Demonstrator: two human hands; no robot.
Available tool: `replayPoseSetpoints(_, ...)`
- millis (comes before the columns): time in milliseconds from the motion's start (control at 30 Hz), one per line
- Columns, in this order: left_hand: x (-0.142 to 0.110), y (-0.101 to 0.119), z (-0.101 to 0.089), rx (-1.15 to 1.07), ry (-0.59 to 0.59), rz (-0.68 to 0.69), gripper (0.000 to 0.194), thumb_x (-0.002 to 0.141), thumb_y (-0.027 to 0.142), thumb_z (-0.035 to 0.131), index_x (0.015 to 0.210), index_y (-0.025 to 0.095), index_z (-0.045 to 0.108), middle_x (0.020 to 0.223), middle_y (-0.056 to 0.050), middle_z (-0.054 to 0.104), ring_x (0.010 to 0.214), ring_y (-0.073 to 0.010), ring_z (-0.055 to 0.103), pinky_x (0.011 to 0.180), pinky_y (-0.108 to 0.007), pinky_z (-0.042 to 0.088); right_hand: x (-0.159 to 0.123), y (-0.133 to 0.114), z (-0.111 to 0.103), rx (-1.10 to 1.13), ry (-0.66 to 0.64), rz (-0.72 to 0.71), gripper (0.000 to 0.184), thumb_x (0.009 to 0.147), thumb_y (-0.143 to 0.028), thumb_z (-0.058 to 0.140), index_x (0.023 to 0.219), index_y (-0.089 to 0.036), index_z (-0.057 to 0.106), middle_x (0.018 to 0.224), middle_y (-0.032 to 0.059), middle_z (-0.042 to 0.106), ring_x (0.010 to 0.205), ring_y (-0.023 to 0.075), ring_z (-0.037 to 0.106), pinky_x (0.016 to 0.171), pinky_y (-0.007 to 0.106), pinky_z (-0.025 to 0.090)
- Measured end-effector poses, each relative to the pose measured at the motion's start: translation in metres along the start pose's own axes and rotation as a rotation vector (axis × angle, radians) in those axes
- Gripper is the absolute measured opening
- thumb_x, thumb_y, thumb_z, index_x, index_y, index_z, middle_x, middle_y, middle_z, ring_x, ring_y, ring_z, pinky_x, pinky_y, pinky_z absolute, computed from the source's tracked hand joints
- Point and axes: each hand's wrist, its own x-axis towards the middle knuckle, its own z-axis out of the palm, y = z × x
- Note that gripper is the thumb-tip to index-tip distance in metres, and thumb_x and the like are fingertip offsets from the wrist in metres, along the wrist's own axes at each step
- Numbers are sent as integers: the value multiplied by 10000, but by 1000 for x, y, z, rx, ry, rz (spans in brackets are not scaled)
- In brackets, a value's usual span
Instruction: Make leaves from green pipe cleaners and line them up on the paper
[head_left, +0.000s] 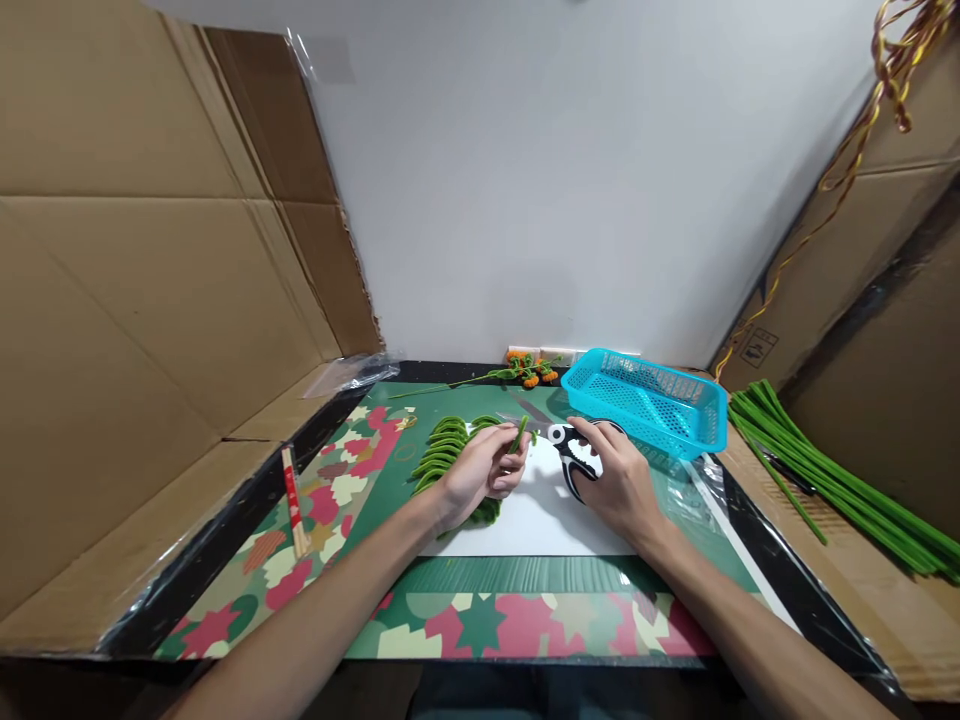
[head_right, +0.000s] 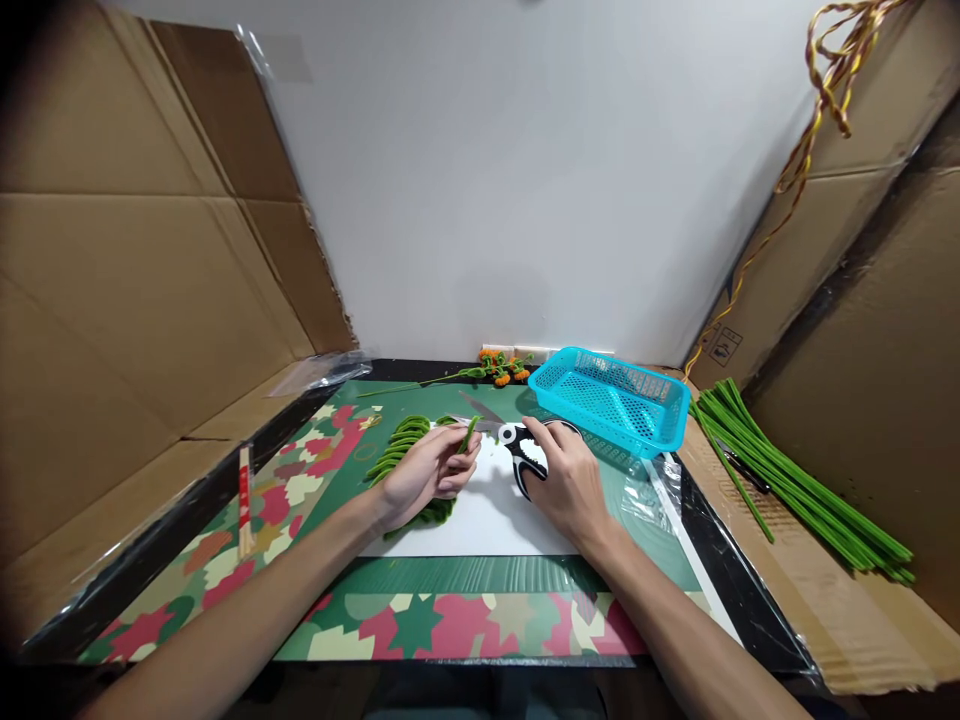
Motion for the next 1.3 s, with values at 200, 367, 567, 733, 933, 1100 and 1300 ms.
replayPoseSetpoints(200, -2, 3, 0, 39, -42, -76, 247, 1026, 377, 528, 863, 191, 529, 609, 83, 352, 420, -50, 227, 394, -141, 158, 0, -3, -4, -122, -12, -116, 517, 872, -159, 632, 1388, -178, 603, 1063, 113, 752, 981, 309, 685, 842, 415, 547)
replayPoseSetpoints(367, -1, 0, 5, 79, -26, -69, 270, 1024, 421, 554, 875, 201, 507, 600, 96, 359, 406, -38, 201, 390, -122, 158, 1, -5, -5, -189, -46, -103, 503, 868, -200, 649, 1368, -158, 624, 968, 98, 738, 907, 300, 669, 793, 407, 526)
replayPoseSetpoints(567, 1, -6, 9, 122, -22, -22, 327, 986, 474, 617, 848, 203, 496, 561, 110, 352, 429, -42, 161, 381, -104, 172, 4, -8, -9, -212, -54, -109, 501, 896, -304, 668, 1368, -148, 607, 1036, 132, 722, 985, 335, 616, 870, 452, 509)
replayPoseSetpoints(733, 2, -8, 11, 138, -37, 7, 353, 955, 492, 657, 832, 200, 501, 540, 111, 359, 436, -45, 156, 373, -110, 184, 1, -8, -8, -211, -27, -118, 440, 900, -303, 656, 1309, -139, 633, 993, 123, 719, 934, 320, 627, 820, 433, 498)
replayPoseSetpoints(933, 4, -11, 12, 144, -17, 74, 364, 953, 508, 661, 843, 199, 502, 545, 117, 357, 428, -40, 161, 375, -113, 185, 2, -6, -8, -177, 15, -126, 460, 849, -213, 638, 1306, -163, 635, 966, 102, 723, 904, 298, 635, 798, 408, 487)
replayPoseSetpoints(1100, 4, -15, 15, 150, 20, 123, 373, 957, 517, 666, 852, 202, 496, 550, 118, 365, 427, -44, 187, 376, -113, 197, 4, -10, -10, -214, 22, -105, 500, 827, -225, 666, 1323, -171, 635, 1025, 123, 721, 1000, 340, 603, 853, 446, 485)
replayPoseSetpoints(1300, 4, -18, 19, 157, 36, 156, 416, 944, 577, 672, 864, 212, 490, 531, 118, 377, 421, -52, 203, 370, -119, 215, 3, -9, -9, -266, 54, -108, 463, 828, -221, 658, 1289, -182, 668, 934, 96, 729, 870, 289, 629, 783, 403, 458)
